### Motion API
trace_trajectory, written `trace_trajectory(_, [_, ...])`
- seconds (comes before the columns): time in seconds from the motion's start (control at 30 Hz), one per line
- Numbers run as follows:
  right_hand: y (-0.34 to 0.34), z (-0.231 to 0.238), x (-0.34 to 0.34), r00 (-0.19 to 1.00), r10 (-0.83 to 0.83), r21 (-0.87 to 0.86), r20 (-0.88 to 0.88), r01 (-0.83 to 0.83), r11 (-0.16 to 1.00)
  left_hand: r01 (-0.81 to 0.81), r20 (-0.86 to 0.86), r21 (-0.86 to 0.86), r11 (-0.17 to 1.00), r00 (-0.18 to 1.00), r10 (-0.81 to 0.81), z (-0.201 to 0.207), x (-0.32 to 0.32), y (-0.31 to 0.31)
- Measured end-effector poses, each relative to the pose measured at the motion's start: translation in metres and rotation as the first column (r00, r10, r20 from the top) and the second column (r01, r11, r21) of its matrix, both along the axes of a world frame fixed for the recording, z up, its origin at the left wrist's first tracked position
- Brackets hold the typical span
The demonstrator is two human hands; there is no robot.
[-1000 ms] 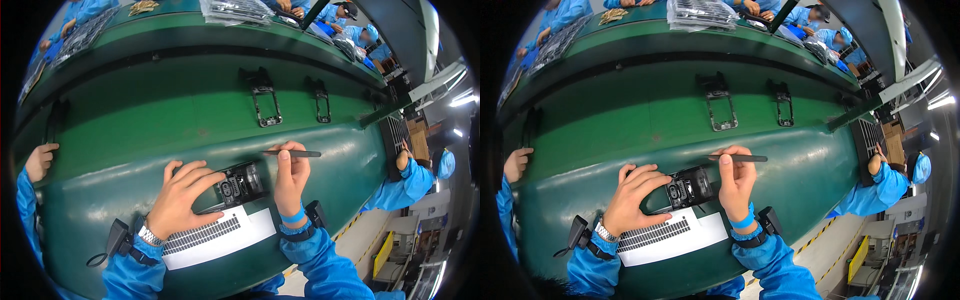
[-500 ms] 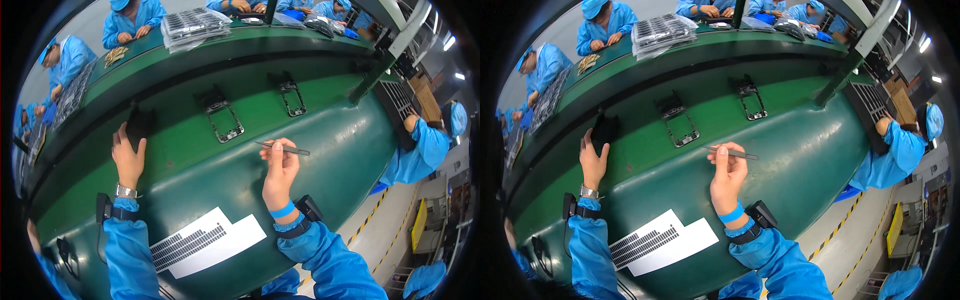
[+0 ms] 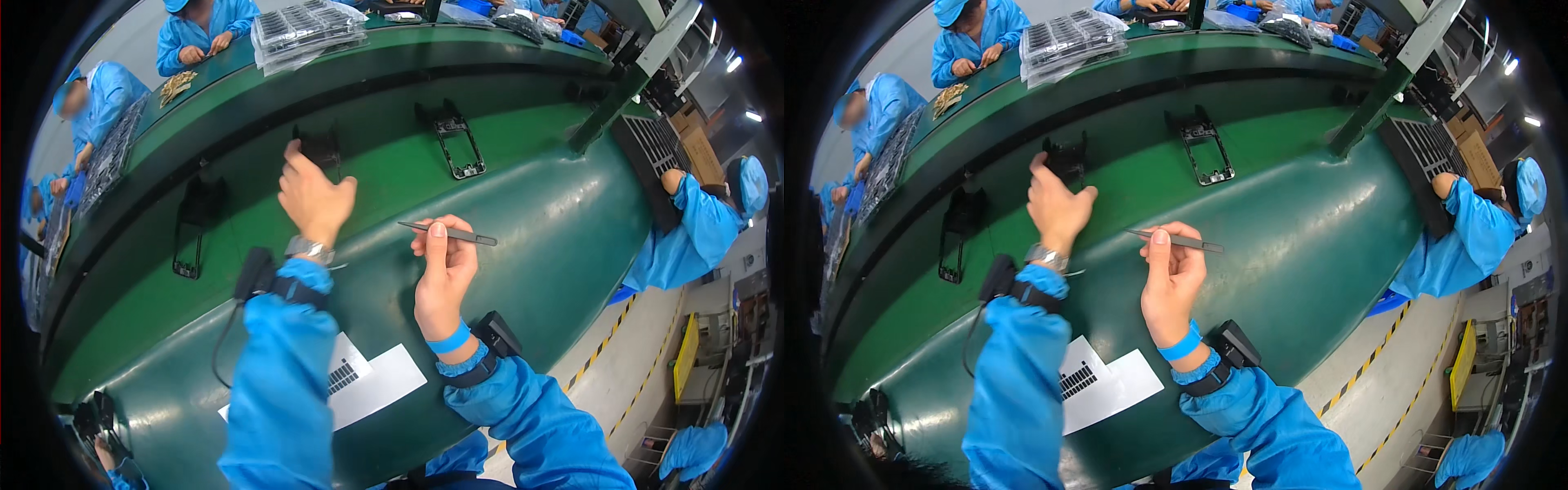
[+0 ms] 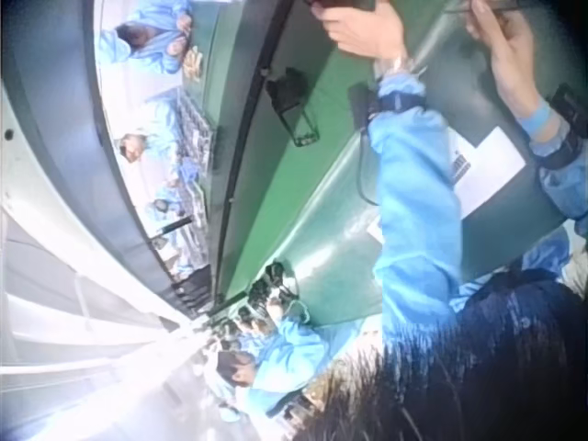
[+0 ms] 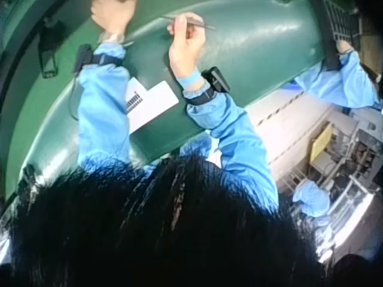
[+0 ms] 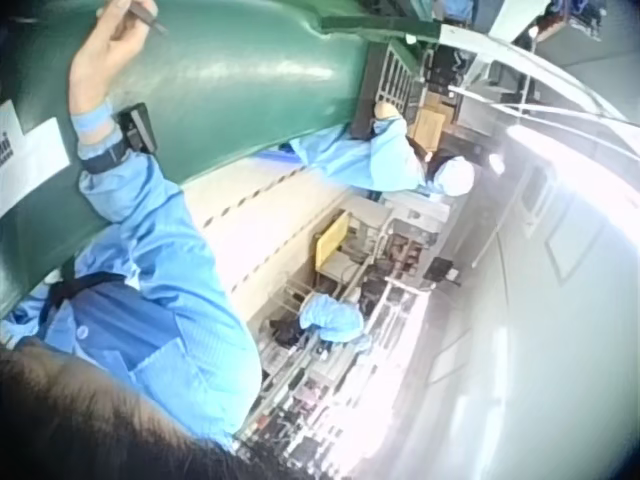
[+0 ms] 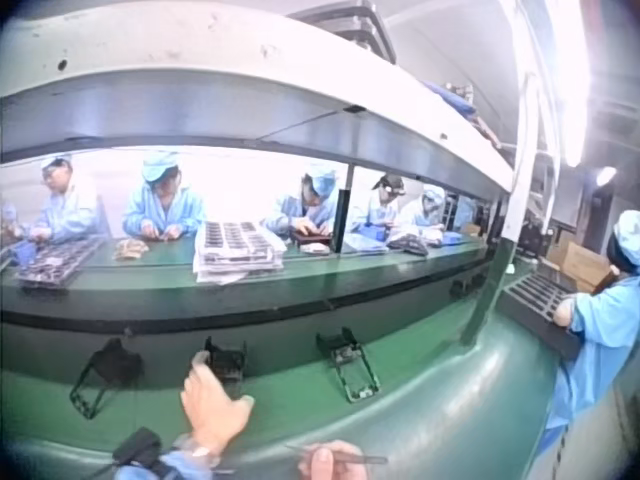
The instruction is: Assembling electronic components into a plastic housing on a factory conveyor belt.
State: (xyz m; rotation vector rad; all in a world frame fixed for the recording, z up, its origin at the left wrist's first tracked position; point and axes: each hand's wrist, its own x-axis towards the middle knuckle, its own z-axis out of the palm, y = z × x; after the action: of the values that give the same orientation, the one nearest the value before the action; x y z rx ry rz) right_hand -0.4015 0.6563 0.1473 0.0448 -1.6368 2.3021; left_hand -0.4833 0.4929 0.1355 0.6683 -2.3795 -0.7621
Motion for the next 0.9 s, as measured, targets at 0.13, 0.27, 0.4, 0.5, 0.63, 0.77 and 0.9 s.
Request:
trace_trajectory(0.13, [0.000,0.004,0.014,0.946,0.306,-0.039,-0.108,-0.312,0.949,0.424,0.053,-0.001,0.906,0.904,-0.424,0.033,0.073,-0.054])
trace_trajectory(0.27, [0.007,0.016,0.056,0.701,0.707,0.238,-0.094,-0.674,0.699,0.602,0.101,0.152,0.784,0.780,-0.618,0.052,0.165,-0.062])
trace_trajectory(0.4, [0.019,0.014,0.081,0.605,0.791,0.475,0.090,-0.724,0.500,0.657,0.074,0.257,0.709,0.718,-0.692,0.042,0.216,-0.071])
trace_trajectory(0.5, [0.014,0.007,0.086,0.635,0.752,0.542,0.178,-0.701,0.464,0.659,0.089,0.249,0.709,0.714,-0.695,0.027,0.230,-0.074])
trace_trajectory(0.63, [0.015,-0.001,0.087,0.649,0.731,0.625,0.209,-0.664,0.410,0.687,0.028,0.204,0.697,0.708,-0.706,0.018,0.233,-0.071])
trace_trajectory(0.77, [0.019,0.005,0.085,0.634,0.734,0.665,0.243,-0.660,0.350,0.686,0.013,0.156,0.711,0.718,-0.696,0.015,0.233,-0.067])
trace_trajectory(0.9, [0.023,0.008,0.082,0.642,0.733,0.681,0.225,-0.641,0.353,0.682,0.008,0.159,0.714,0.722,-0.692,0.017,0.230,-0.062])
